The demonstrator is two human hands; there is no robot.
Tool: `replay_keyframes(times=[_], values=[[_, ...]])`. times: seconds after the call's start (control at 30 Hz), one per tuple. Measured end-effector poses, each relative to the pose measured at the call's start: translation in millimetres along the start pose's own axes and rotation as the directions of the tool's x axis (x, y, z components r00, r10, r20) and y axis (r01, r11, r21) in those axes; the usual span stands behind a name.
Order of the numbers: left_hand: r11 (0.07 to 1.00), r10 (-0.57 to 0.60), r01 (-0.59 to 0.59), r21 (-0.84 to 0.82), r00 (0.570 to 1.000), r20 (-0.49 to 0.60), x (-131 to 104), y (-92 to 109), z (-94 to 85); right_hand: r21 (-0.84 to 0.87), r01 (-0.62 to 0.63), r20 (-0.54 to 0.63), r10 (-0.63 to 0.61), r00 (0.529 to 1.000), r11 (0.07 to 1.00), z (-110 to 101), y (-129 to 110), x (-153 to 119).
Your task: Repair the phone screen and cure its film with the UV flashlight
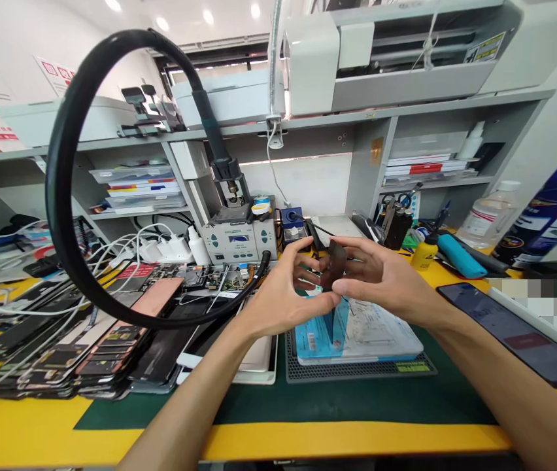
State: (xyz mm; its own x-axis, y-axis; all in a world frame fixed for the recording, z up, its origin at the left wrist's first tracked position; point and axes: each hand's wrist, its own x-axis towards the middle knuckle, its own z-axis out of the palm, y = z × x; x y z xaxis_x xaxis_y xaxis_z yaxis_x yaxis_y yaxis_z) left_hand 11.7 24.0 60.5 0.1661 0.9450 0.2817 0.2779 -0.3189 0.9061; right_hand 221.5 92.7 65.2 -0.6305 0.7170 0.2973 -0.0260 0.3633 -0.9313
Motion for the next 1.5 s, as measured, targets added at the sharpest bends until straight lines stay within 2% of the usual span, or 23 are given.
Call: replay_keyframes(times=[0.4, 0.67, 1.2, 1.5], values=[[0.975, -0.111, 0.111, -0.195, 0.994, 0.014, 3, 1, -3.1, 0.033, -0.108, -0.071, 0.110, 0.991, 0.994, 4, -6, 4], [0.961, -0.088, 0.100, -0.257, 0.994, 0.061, 5, -4, -3.9, 0.053, -0.114, -0.089, 0.118, 0.989, 0.992, 6, -5, 5], [0.955, -0.065, 0.076, -0.286, 0.997, 0.046, 6, -10, -6.9, 0.037, -0.073, -0.120, 0.077, 0.990, 0.997, 2, -2, 2], [0.949, -0.062, 0.073, -0.307, 0.997, 0.048, 7, -8, -8.4, 0.018, -0.077, -0.139, 0.079, 0.987, 0.997, 0, -8, 1]])
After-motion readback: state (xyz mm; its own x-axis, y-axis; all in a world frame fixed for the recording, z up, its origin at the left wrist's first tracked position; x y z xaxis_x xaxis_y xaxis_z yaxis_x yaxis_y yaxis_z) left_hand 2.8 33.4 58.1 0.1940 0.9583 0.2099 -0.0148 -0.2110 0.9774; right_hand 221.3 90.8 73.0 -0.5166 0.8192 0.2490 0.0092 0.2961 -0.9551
